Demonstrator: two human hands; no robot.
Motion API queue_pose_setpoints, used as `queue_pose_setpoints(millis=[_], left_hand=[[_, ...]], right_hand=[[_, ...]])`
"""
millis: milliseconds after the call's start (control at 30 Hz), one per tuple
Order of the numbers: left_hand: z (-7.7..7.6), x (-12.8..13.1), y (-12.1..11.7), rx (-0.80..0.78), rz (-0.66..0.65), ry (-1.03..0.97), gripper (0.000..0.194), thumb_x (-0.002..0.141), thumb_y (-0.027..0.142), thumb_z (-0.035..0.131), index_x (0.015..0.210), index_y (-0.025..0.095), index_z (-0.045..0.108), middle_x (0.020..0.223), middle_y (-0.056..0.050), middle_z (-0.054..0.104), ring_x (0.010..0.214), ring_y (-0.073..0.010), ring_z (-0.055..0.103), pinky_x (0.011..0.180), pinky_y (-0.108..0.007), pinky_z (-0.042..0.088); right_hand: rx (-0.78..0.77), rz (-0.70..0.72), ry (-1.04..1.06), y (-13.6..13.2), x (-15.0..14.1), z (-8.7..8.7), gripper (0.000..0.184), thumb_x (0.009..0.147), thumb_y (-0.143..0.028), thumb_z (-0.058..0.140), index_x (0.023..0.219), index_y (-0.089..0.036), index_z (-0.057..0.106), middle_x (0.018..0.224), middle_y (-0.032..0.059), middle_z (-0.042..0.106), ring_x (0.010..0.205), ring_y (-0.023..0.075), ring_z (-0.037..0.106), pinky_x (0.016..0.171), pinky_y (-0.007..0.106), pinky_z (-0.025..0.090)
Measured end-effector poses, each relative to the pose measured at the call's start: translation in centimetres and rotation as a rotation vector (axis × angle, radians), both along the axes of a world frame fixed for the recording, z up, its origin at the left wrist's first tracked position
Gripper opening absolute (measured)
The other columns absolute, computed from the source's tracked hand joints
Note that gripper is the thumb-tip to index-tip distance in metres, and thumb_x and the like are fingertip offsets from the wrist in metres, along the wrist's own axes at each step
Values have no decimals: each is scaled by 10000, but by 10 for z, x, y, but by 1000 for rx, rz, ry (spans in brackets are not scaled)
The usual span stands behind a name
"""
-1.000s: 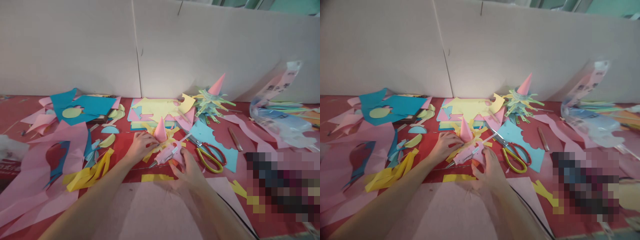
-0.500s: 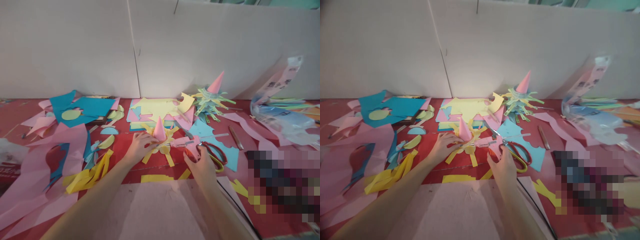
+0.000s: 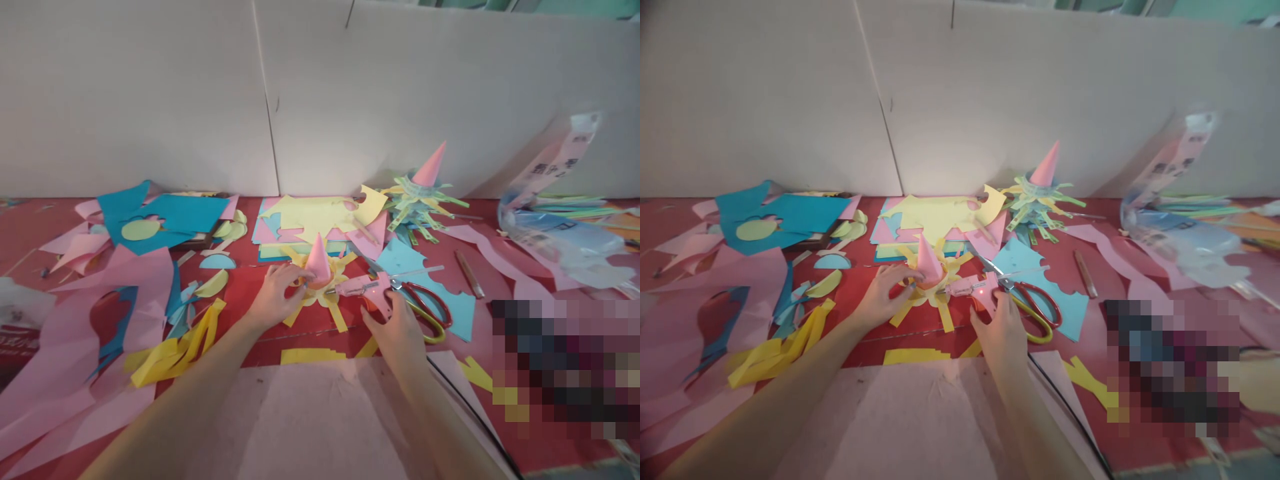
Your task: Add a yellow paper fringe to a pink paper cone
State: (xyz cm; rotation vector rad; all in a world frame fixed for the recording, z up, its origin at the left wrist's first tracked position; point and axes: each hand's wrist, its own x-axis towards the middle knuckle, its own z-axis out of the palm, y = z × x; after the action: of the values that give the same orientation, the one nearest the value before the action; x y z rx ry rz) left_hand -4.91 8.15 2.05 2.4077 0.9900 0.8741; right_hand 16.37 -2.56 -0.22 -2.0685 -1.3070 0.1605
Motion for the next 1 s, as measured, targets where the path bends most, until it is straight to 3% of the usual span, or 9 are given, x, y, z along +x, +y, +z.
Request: queue_pose_setpoints(millis=[300,433,567,767,900,1000], left_hand=[[-10,-5,8,1,143,-231,234,755,57,393,829,204,560,862,-19,619,883,-166,566,806,-326,416],[-6,-3,4,55,75,-92,240,714,33,417,795,203,566,863,-4,630,882,-164,551,829,-335,383],[-2,1,-2,138,-31,31,213,772,78,438,861,207,582,910,-2,646,889,-157,536,849,-338,356],[-4,3,-3,199,-57,106,166,854,263,483,917,218,629,941,-20,658,922,-170,534,886,-359,346],[-5,4,-1,245,-50,127,204,885,272,448,891,211,642,920,-18,671,901,-153,552,915,-347,339],[7,6,4,249,-82,205,240,908,241,398,918,202,635,935,-11,678,890,-141,566,880,-325,355]], right_hand=[[-15,-26,-9,1,1,2,444,708,-459,556,1043,-174,490,1042,125,585,900,257,568,716,358,465],[-24,-28,-8,1,1,1,438,703,-446,551,1041,-174,490,1036,122,588,896,256,569,717,355,464],[-14,-26,-12,1,0,2,424,702,-441,543,1034,-184,486,1013,112,590,857,249,574,676,344,461],[-16,-27,-11,0,0,2,414,700,-438,539,1026,-189,486,1012,107,591,878,257,570,684,349,457],[-49,-30,-7,0,1,1,426,702,-440,536,1038,-184,481,1021,109,587,880,252,572,689,349,462],[-42,-18,-3,0,1,2,426,710,-446,531,1043,-186,479,1032,111,582,890,250,571,700,351,464]])
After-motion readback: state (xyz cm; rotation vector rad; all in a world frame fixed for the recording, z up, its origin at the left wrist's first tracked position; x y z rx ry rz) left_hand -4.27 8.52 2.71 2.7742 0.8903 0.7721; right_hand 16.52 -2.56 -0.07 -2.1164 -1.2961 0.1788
